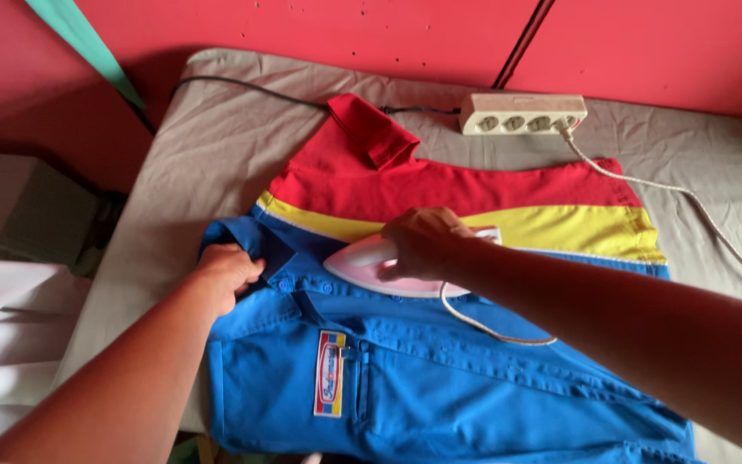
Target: The person irons a blue, red, and yellow short-sleeved shirt on a table using a pink iron. They smooth the fabric, adjust the shirt, and iron different sections before placing the shirt on a hanger.
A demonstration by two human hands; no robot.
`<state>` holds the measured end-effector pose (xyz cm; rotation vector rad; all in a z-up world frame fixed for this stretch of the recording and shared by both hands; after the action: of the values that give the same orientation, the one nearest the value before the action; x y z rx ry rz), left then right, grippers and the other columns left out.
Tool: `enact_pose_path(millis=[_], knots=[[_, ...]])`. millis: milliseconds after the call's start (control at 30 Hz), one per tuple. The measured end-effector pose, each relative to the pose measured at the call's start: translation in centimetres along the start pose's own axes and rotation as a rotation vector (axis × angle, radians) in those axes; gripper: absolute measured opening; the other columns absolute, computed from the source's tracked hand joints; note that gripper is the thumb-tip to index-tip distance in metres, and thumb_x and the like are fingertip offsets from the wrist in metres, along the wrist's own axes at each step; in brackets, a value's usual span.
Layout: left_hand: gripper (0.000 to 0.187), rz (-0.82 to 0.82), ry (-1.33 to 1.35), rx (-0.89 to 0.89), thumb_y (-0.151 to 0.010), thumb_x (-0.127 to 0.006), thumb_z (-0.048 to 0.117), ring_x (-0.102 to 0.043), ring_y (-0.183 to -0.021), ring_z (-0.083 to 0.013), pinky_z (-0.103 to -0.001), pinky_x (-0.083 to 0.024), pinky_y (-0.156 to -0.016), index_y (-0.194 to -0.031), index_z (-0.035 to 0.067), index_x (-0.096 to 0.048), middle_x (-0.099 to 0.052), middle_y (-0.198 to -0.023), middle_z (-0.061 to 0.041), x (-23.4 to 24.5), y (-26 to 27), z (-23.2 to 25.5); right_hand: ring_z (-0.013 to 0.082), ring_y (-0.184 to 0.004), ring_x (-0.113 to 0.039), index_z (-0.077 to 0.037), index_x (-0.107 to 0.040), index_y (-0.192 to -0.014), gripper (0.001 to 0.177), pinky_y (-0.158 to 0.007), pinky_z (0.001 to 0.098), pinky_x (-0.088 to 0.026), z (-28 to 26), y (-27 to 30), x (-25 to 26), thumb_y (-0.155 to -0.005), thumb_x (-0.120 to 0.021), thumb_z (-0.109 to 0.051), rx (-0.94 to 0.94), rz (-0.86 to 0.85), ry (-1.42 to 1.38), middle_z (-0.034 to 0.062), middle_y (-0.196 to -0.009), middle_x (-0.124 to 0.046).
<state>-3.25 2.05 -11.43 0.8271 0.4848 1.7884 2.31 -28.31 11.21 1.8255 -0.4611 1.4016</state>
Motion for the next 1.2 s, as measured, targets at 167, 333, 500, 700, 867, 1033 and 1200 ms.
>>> enact_pose_path(millis=[167,333,500,700,867,1033,1200], knots=[[0.015,0.004,0.039,-0.024,-0.087,-0.079,0.008,-0.057,-0.07,-0.0236,-0.041,-0.048,-0.064,-0.087,0.002,-0.065,-0.068,-0.084,-0.014,-0.3,0.6,-0.1,0.0286,-0.11,-0.065,-0.014,-0.074,-0.109,0.056,-0.094,0.047,-0.049,-3.3,-3.2,-0.3,-0.07,-0.082,-0.053,0.069,0.094,-0.034,0.0074,-0.106,-0.073],[0.012,0.016,0.037,-0.031,-0.086,-0.078,0.005,-0.061,-0.071,-0.0238,-0.04,-0.05,-0.063,-0.087,0.002,-0.067,-0.069,-0.083,-0.014,-0.2,0.5,-0.2,0.0296,-0.099,-0.07,-0.012,-0.075,-0.104,0.054,-0.083,0.046,-0.056,-5.4,-6.0,0.0,-0.072,-0.083,-0.054,0.04,0.095,0.046,0.0109,-0.099,-0.074],[0.014,-0.008,0.061,0.014,-0.088,-0.077,0.005,-0.059,-0.07,-0.026,-0.041,-0.048,-0.061,-0.084,0.002,-0.064,-0.068,-0.083,-0.016,-0.1,0.1,-0.6,0.029,-0.091,-0.072,-0.015,-0.077,-0.1,0.045,-0.08,0.045,-0.057,-1.7,-1.4,0.3,-0.072,-0.083,-0.049,0.01,0.027,-0.032,0.0094,-0.093,-0.075],[0.013,-0.054,0.133,0.028,-0.088,-0.074,0.0,-0.063,-0.076,-0.0272,-0.044,-0.049,-0.065,-0.083,0.004,-0.062,-0.068,-0.087,-0.015,-0.3,-0.3,-1.1,0.0295,-0.092,-0.073,-0.018,-0.077,-0.102,0.049,-0.082,0.046,-0.057,4.1,4.3,0.5,-0.069,-0.082,-0.053,-0.118,-0.006,-0.064,0.0069,-0.096,-0.076],[0.01,-0.023,0.115,0.035,-0.09,-0.071,-0.001,-0.065,-0.082,-0.0259,-0.042,-0.049,-0.07,-0.085,0.004,-0.063,-0.07,-0.091,-0.013,-0.3,0.3,-0.5,0.0306,-0.094,-0.071,-0.014,-0.076,-0.102,0.053,-0.082,0.0462,-0.056,1.6,2.1,0.2,-0.068,-0.084,-0.054,-0.091,0.017,-0.005,0.0102,-0.094,-0.076],[0.012,-0.01,0.1,0.054,-0.089,-0.072,0.0,-0.067,-0.08,-0.0246,-0.04,-0.049,-0.068,-0.085,0.007,-0.064,-0.07,-0.09,-0.011,-0.2,0.6,-0.5,0.0305,-0.094,-0.073,-0.014,-0.076,-0.103,0.053,-0.081,0.0461,-0.057,-1.1,-0.6,0.0,-0.07,-0.084,-0.054,-0.05,0.038,-0.029,0.011,-0.095,-0.076],[0.018,0.054,0.169,-0.04,-0.085,-0.075,-0.004,-0.067,-0.072,-0.0239,-0.038,-0.049,-0.061,-0.078,0.003,-0.06,-0.068,-0.08,-0.011,0.3,0.6,-0.6,0.0301,-0.094,-0.071,-0.018,-0.078,-0.098,0.05,-0.075,0.0492,-0.055,1.3,0.1,-0.6,-0.064,-0.087,-0.054,-0.063,0.049,-0.008,0.0069,-0.095,-0.075]])
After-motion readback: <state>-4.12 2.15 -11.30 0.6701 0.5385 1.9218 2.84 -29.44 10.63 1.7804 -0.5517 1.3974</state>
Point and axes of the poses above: each hand's wrist, its own y-axis away from the middle knuckle, its own x-axis out of the back of the hand, z = x × y, the point moved 8 cm from there along -y, towards the middle knuckle
